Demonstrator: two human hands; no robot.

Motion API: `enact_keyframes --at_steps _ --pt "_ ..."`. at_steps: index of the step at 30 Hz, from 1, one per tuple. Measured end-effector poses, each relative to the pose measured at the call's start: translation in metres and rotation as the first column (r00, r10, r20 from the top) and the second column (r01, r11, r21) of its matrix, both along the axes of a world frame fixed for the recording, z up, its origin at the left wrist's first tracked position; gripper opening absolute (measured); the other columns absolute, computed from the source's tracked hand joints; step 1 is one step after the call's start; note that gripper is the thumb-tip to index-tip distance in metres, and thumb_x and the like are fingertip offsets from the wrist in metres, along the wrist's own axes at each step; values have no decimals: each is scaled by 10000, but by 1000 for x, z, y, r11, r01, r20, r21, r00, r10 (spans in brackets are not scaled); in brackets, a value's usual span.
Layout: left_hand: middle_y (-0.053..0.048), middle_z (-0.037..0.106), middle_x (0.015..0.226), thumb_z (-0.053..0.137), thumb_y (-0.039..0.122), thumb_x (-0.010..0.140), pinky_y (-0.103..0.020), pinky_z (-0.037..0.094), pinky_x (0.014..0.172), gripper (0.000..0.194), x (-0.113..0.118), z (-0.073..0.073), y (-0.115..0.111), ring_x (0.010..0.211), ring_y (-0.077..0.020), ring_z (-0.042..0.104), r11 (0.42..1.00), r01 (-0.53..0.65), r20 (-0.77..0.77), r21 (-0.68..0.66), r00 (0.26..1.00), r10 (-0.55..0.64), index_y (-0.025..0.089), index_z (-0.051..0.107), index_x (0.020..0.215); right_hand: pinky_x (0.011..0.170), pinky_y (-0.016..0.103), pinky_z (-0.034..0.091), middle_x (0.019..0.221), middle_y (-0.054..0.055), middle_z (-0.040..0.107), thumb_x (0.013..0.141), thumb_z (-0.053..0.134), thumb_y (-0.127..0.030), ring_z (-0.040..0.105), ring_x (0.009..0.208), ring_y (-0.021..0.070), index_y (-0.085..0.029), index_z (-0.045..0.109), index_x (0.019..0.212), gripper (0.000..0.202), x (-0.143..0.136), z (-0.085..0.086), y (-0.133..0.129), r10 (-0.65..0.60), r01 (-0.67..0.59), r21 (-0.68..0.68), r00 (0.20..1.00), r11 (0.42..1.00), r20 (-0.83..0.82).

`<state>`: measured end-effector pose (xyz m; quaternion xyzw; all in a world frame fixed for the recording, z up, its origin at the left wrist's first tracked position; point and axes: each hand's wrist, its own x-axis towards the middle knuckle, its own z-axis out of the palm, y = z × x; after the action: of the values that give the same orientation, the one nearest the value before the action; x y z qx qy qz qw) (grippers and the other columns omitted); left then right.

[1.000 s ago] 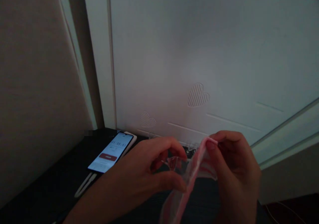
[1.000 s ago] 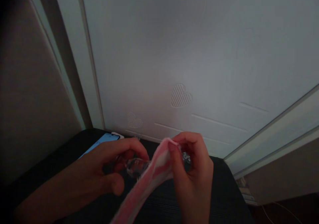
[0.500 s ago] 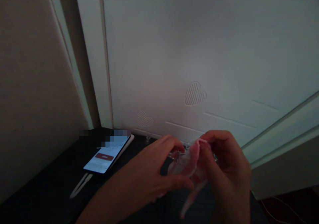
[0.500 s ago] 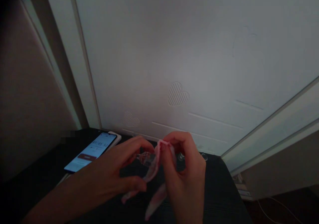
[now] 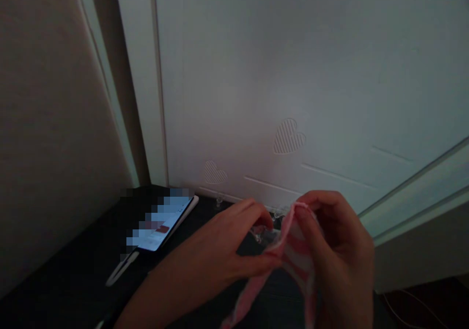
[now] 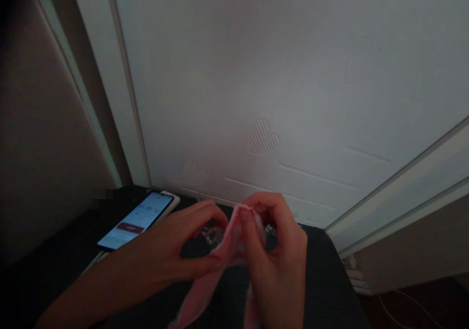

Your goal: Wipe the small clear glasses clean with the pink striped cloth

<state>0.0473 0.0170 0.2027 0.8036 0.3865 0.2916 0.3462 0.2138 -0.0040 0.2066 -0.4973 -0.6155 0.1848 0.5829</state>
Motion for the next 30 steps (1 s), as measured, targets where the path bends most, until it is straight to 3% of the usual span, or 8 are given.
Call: enact_keyframes --at_steps 6,9,12,15,20,26,30 --pt "35 609 901 562 389 831 -234 385 656 197 -4 8 -3 781 -133 527 997 75 92 -37 993 -71 233 584 950 568 198 435 805 -32 585 843 579 -222 550 700 102 -271 567 942 111 3 1 2 -41 41 14 999 999 -29" --pt "51 607 879 579 407 818 -228 392 646 213 -13 11 -6 754 -126 533 988 118 134 -102 986 -104 259 592 970 603 221 450 840 -30 583 797 620 -183 562 735 118 -295 515 1074 317 7 1 7 16 -16 39 1000 999 -11" --pt "52 602 890 568 392 826 -233 415 651 225 -20 9 -7 763 -131 545 972 132 196 -192 976 -93 289 580 1026 661 253 458 921 -16 576 771 625 -148 559 772 128 -286 517 1059 337 9 0 10 52 -55 39 996 998 72" --pt "35 606 958 554 391 833 -251 442 708 273 -23 6 -5 845 -151 559 966 104 287 -238 957 -33 307 552 1093 695 261 448 928 -10 552 794 590 -137 541 804 129 -263 547 962 214 10 2 7 20 -31 118 995 992 96" --pt "38 617 975 544 371 843 -245 462 725 420 -21 8 -1 847 -144 581 971 -30 349 -237 930 114 374 446 1252 668 257 444 899 1 544 846 518 -170 537 836 141 -245 568 919 117 5 7 -3 128 -150 166 982 975 137" --pt "29 639 1003 515 372 862 -236 472 753 258 -17 15 0 905 -161 588 981 -63 419 -183 898 135 312 584 1104 796 296 465 1097 23 567 814 568 -261 544 966 175 -254 529 1113 301 -16 9 0 231 -249 41 941 968 247" --pt "35 651 949 538 366 851 -225 479 738 231 -16 15 1 865 -151 601 977 -98 431 -191 886 173 289 594 1061 796 285 476 1105 16 578 760 637 -270 556 965 170 -258 503 1123 387 -25 7 2 170 -172 -15 950 985 263"
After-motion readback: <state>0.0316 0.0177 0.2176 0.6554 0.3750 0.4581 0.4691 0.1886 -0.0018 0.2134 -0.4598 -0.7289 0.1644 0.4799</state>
